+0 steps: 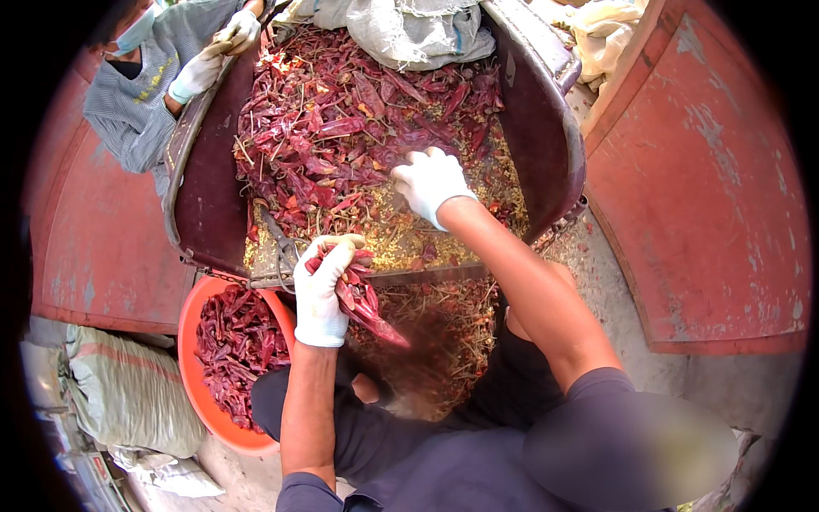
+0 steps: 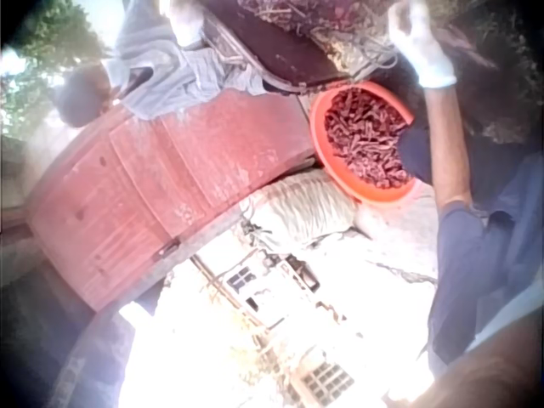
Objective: The person removes stems from dried red chilies by hand and places the de-stemmed chilies into a red bowl. A second person works alongside at a large metal tray filled with chilies.
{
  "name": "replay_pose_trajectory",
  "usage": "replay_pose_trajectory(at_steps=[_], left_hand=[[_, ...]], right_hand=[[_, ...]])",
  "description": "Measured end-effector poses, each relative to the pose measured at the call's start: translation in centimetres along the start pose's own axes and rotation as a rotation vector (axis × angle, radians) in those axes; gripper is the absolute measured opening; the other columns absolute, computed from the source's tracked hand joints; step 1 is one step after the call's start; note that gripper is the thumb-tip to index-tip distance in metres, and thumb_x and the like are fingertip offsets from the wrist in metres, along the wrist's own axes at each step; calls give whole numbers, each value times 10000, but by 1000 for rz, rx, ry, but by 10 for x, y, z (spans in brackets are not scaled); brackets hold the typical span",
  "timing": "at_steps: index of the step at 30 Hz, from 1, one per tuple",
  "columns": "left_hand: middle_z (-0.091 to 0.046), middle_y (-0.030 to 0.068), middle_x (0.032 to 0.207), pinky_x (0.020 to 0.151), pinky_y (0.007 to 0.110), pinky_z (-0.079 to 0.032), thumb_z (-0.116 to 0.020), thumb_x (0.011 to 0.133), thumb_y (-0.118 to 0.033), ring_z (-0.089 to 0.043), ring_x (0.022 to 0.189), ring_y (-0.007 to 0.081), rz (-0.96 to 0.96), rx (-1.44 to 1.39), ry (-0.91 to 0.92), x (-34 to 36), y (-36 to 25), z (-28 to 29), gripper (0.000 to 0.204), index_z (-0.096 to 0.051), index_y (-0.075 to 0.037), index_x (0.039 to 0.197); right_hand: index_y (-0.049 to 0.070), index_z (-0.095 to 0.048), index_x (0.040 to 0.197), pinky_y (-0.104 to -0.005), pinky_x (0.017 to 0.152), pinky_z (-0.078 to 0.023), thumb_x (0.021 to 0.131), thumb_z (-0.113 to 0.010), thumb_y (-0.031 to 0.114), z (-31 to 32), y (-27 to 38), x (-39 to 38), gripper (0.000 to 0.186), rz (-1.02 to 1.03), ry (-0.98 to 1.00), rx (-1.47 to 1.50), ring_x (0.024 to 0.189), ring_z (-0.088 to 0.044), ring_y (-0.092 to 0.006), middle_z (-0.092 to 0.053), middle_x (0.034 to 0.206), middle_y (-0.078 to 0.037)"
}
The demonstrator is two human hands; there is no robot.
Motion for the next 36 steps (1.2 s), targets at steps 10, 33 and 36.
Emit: replay_pose_trajectory(at_steps=[10,33,36], left_hand=[[-703,137,1005,878,345,-544,-649,918,-51,-683,934,221,-89,-46,38,-1,-1,5,190,-604,13,1091],[-677,2,927,669,187,-454,-716,917,-105,-565,748,27,-105,222,-75,-1,-6,-21,232,-686,10,1116],[-676,9,929,700,211,-468,-707,915,-86,-579,776,55,-223,400,-74,-6,-15,-19,201,-700,14,1089]], right_hand=[[181,-757,904,-403,795,-546,852,-630,150,3,-11,-8,140,-256,-23,278,883,-682,-295,-705,908,-89],[103,-674,846,-393,690,-502,792,-618,123,76,65,-85,81,420,-120,308,815,-641,-252,-619,896,-44],[108,-674,847,-394,715,-518,780,-621,99,76,62,-83,86,368,-120,388,840,-654,-262,-643,940,-40]])
Point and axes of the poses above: each hand's wrist, its own x-axis towards the middle knuckle, its own z-axis out of the back of the hand, y = z × x, the point moved 4 cm from there along x, towards the middle knuckle
